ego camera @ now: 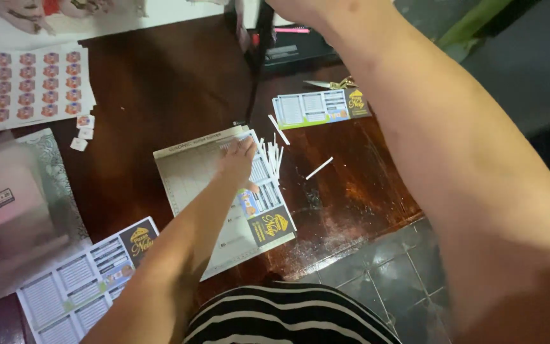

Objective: Trim and cut printed paper sheets using a manual paper cutter and scissors.

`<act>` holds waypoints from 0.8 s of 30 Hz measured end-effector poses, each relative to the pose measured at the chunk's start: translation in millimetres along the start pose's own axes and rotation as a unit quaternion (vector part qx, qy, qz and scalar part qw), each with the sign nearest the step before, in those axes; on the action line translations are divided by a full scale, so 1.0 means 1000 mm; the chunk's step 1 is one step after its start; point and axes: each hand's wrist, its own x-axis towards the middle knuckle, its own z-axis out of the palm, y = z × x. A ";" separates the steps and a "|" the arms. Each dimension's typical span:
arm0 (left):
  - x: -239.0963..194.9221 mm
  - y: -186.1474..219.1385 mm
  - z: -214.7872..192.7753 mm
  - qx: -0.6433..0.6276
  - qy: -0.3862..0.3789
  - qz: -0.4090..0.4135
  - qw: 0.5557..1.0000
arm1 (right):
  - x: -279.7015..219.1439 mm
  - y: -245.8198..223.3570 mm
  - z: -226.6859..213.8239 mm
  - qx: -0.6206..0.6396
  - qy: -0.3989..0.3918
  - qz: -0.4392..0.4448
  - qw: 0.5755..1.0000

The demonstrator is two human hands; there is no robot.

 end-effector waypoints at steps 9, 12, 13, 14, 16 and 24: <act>0.000 -0.002 0.001 -0.023 0.018 0.012 0.999 | -0.128 0.026 0.045 -0.336 -0.228 -0.077 0.911; 0.008 -0.003 0.007 -0.041 0.002 0.007 0.999 | -0.190 0.032 0.086 -0.261 -0.359 0.064 0.894; 0.005 -0.002 0.001 -0.042 0.001 0.008 0.999 | -0.203 0.044 0.104 -0.261 -0.359 0.065 0.894; 0.001 0.001 -0.005 -0.041 -0.008 0.002 0.999 | -0.217 0.057 0.122 -0.216 -0.366 0.115 0.898; -0.006 0.005 -0.017 -0.040 -0.022 -0.003 0.999 | -0.247 0.084 0.160 -0.167 -0.373 0.166 0.898; -0.022 0.020 -0.035 0.019 -0.052 -0.001 0.998 | -0.308 0.133 0.247 -0.062 -0.326 0.231 0.915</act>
